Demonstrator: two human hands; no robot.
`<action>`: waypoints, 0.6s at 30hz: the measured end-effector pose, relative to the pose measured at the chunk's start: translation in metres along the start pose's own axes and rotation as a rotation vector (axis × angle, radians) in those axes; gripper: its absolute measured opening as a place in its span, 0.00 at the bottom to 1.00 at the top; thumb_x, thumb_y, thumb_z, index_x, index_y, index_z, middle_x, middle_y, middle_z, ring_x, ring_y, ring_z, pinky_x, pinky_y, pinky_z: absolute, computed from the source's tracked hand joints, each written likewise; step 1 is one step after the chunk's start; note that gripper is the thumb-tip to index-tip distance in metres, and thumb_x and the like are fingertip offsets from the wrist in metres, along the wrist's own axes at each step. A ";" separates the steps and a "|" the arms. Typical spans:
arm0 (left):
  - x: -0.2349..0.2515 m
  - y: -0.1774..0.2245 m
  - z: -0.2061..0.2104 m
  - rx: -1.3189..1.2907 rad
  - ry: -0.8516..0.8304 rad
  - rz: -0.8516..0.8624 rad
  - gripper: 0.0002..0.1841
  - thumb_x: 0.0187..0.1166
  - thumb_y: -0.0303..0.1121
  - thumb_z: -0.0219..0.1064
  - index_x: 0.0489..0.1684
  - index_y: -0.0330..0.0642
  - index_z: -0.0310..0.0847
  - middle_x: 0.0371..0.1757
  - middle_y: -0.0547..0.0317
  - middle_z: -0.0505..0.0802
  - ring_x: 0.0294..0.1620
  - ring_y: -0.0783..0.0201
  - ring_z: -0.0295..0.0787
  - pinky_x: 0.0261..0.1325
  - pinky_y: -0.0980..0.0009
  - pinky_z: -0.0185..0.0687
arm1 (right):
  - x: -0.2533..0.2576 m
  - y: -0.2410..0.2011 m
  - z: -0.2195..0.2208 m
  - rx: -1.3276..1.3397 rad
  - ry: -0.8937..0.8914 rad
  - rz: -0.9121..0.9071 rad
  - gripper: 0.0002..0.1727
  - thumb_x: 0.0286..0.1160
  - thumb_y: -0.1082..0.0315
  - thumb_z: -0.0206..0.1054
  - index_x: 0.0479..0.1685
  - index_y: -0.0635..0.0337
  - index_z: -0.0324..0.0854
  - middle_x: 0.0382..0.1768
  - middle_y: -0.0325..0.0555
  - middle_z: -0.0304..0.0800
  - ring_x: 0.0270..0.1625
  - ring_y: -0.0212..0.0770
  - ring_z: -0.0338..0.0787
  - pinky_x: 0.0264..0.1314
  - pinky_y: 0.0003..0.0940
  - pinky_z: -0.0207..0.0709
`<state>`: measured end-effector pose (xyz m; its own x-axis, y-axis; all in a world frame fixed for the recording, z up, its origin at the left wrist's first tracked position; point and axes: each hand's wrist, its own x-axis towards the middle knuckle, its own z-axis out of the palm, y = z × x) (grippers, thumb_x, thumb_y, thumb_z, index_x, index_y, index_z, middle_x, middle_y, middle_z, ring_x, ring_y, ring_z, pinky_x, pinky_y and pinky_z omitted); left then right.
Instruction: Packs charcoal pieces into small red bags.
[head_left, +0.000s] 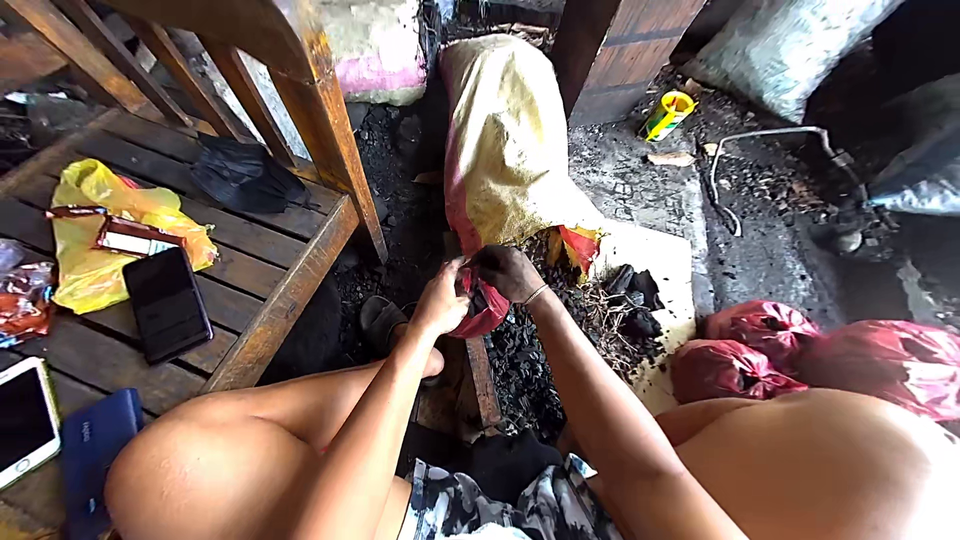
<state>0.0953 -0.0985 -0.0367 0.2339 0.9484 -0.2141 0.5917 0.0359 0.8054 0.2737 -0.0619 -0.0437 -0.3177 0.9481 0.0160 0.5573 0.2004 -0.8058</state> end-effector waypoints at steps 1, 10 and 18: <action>0.002 -0.002 0.001 0.013 0.016 -0.006 0.38 0.75 0.23 0.71 0.89 0.44 0.62 0.73 0.45 0.87 0.71 0.50 0.86 0.75 0.48 0.80 | -0.002 0.001 -0.005 0.012 0.005 0.003 0.10 0.76 0.72 0.70 0.51 0.60 0.91 0.43 0.51 0.95 0.45 0.47 0.93 0.54 0.56 0.85; -0.016 -0.021 -0.012 -0.208 0.126 -0.006 0.33 0.80 0.23 0.65 0.88 0.40 0.60 0.80 0.41 0.78 0.50 0.55 0.93 0.54 0.56 0.90 | -0.027 0.057 -0.075 -0.239 0.037 0.397 0.15 0.77 0.60 0.71 0.51 0.62 0.91 0.50 0.62 0.93 0.58 0.63 0.91 0.65 0.72 0.77; -0.041 -0.024 -0.004 -0.008 0.160 -0.038 0.36 0.81 0.31 0.68 0.92 0.47 0.57 0.76 0.39 0.81 0.57 0.46 0.88 0.61 0.44 0.83 | -0.133 0.146 0.010 -0.402 -0.296 1.056 0.27 0.75 0.56 0.72 0.65 0.69 0.83 0.69 0.69 0.84 0.74 0.68 0.82 0.71 0.73 0.73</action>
<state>0.0686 -0.1368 -0.0445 0.0854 0.9843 -0.1543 0.5916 0.0746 0.8028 0.3893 -0.1609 -0.1696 0.3118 0.6061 -0.7317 0.8374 -0.5392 -0.0897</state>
